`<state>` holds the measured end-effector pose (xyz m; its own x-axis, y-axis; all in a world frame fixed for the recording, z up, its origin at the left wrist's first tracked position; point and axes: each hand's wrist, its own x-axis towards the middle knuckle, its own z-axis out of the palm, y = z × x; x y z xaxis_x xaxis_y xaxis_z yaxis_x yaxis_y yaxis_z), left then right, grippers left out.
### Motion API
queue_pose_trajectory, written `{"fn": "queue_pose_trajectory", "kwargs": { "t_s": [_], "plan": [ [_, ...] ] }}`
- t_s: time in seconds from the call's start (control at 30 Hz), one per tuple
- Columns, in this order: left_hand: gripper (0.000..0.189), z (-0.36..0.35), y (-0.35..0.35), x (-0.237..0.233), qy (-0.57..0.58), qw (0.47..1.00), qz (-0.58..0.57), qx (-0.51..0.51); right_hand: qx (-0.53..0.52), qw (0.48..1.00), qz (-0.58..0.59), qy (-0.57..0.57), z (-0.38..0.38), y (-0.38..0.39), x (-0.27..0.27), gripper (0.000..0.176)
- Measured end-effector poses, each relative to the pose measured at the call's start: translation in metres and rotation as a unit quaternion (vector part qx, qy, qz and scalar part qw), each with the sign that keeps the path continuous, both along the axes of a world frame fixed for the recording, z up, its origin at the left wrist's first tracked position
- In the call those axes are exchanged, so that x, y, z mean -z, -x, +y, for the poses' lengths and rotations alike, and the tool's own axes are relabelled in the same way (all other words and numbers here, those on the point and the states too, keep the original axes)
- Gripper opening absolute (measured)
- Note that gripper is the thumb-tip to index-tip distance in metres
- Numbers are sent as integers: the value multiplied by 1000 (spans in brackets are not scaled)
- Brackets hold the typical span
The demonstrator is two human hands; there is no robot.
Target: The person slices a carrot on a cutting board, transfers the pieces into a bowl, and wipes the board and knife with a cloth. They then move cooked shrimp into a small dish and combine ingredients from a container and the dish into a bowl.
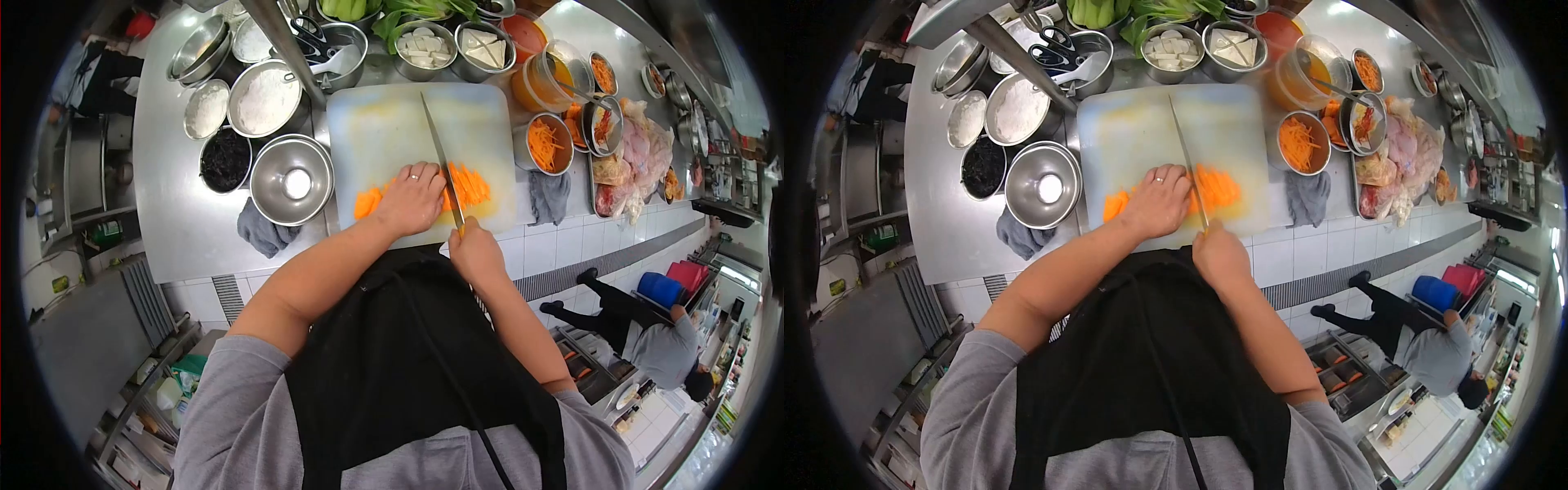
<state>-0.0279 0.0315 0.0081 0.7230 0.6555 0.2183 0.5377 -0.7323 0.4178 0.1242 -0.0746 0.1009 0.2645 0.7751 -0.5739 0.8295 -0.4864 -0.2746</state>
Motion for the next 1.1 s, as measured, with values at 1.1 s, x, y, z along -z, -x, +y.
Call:
{"fn": "queue_pose_trajectory", "kwargs": {
  "t_s": [1.1],
  "plan": [
    [33, -2, 12, -2, -5, 1000, -12, 5, -1, 999, -3, -36, 0, 4, -5, 36]
  ]
}}
